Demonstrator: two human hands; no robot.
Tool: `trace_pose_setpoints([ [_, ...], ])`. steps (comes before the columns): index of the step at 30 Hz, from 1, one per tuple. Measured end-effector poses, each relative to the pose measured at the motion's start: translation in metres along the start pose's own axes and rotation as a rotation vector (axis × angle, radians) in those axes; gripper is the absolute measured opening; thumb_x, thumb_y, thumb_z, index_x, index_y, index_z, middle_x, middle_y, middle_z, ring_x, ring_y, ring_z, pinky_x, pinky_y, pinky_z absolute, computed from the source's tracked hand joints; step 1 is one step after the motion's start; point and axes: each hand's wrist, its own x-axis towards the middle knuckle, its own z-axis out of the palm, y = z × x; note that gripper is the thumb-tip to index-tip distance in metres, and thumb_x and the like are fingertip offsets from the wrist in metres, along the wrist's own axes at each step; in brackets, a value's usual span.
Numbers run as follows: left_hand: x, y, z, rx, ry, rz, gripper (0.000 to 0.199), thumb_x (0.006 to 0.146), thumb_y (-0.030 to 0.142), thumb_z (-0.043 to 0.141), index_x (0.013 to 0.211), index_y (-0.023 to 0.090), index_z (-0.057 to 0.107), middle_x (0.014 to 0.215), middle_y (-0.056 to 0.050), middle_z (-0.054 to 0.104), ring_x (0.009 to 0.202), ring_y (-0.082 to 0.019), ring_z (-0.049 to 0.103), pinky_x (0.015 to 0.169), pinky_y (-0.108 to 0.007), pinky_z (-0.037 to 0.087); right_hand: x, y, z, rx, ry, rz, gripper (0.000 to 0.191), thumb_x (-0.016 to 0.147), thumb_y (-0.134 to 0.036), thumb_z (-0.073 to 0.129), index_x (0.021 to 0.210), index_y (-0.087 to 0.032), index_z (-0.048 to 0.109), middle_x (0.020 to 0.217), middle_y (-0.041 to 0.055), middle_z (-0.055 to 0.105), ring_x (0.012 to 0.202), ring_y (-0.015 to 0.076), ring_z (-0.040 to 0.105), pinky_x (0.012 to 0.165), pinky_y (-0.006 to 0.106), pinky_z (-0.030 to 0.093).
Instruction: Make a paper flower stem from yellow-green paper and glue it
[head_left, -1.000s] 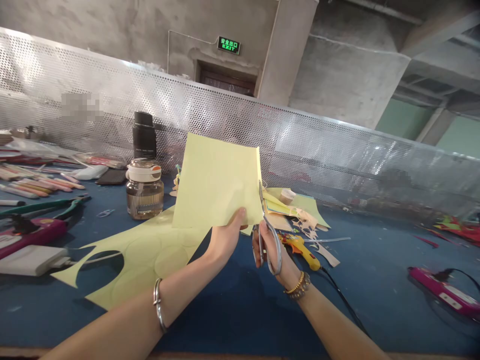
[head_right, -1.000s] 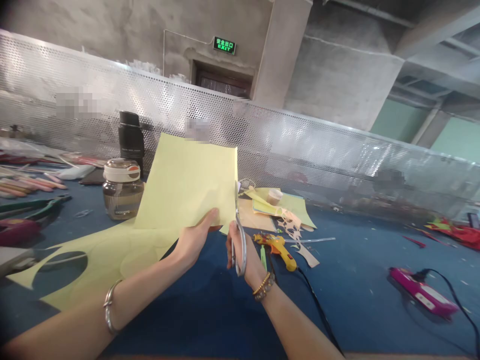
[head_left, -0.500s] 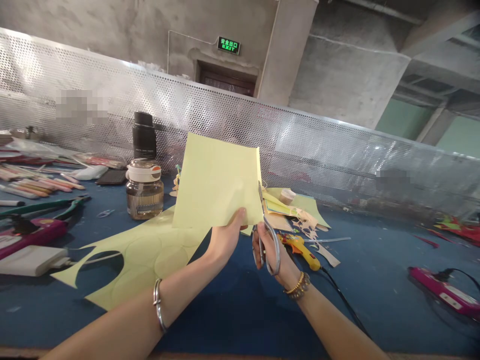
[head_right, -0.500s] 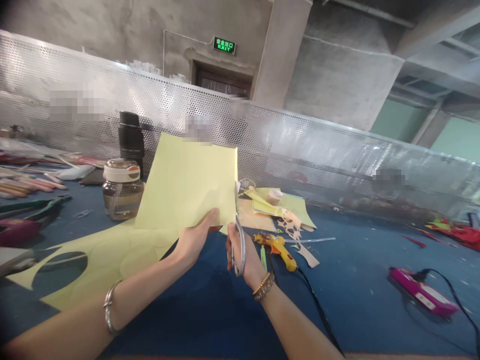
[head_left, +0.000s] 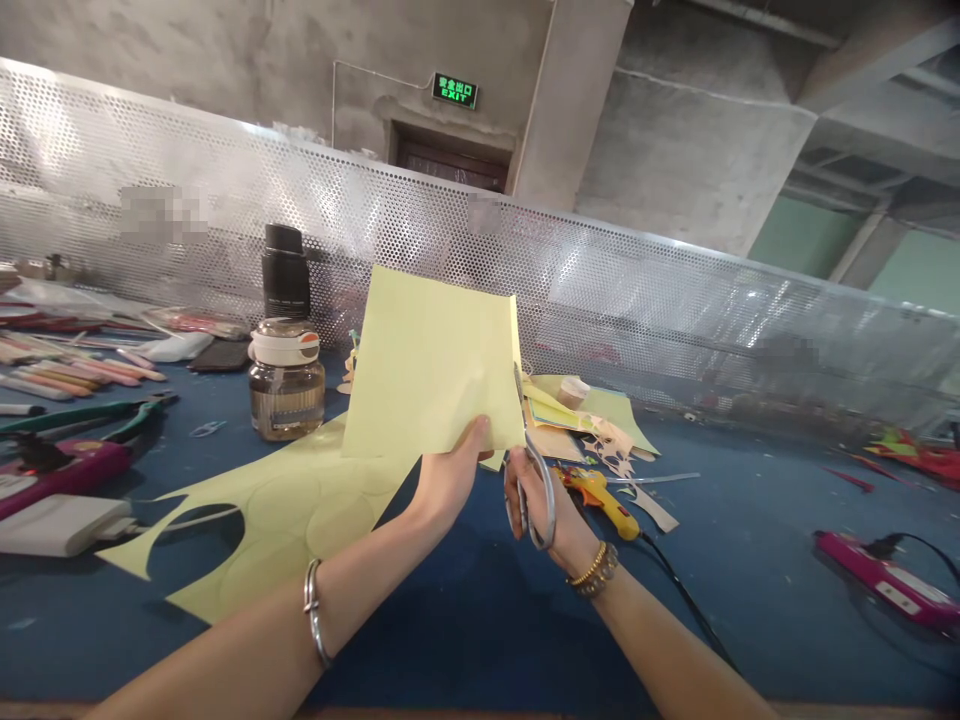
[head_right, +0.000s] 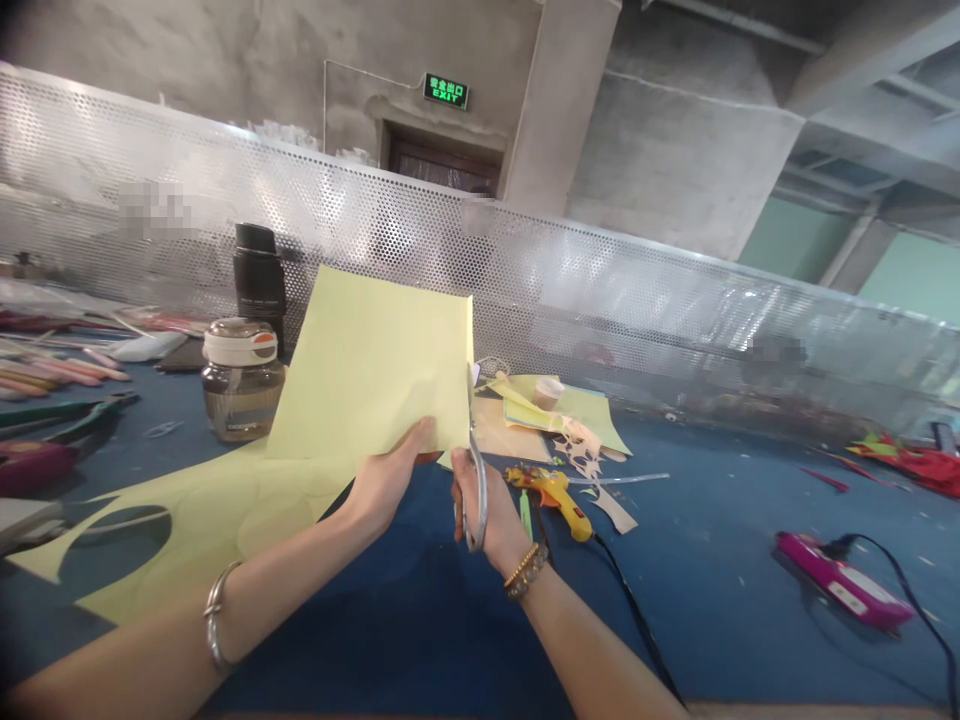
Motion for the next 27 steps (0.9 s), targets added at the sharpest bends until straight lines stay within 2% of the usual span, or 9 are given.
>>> trace_pose_setpoints([
  [11,0.000,-0.001,0.000,-0.023,0.034,-0.025,0.032,0.074,0.037,0.069,0.101,0.020,0.068,0.115,-0.007,0.067,0.099,-0.024,0.065,0.077,-0.032,0.056,-0.002,-0.006,0.001,0.009,0.020,0.025,0.053,0.081,-0.068,0.042,0.059,-0.020,0.041,0.043,-0.0071,0.038,0.030,0.0067,0.037,0.030,0.019,0.034],
  [20,-0.003,-0.002,0.002,-0.023,0.002,0.001,0.034,0.076,0.036,0.068,0.106,0.019,0.065,0.119,-0.008,0.065,0.102,-0.022,0.064,0.075,-0.029,0.057,-0.001,-0.010,0.000,0.118,0.016,0.036,0.055,0.079,-0.071,0.041,0.060,-0.020,0.040,0.047,-0.0066,0.037,0.032,0.0060,0.036,0.031,0.019,0.035],
  [27,-0.009,0.002,0.005,-0.024,-0.046,0.001,0.032,0.078,0.031,0.066,0.108,0.019,0.065,0.119,-0.008,0.065,0.101,-0.023,0.064,0.073,-0.030,0.057,0.002,-0.007,-0.003,0.127,0.050,0.055,0.058,0.078,-0.074,0.039,0.058,-0.020,0.045,0.042,-0.0040,0.041,0.032,0.0082,0.040,0.031,0.020,0.036],
])
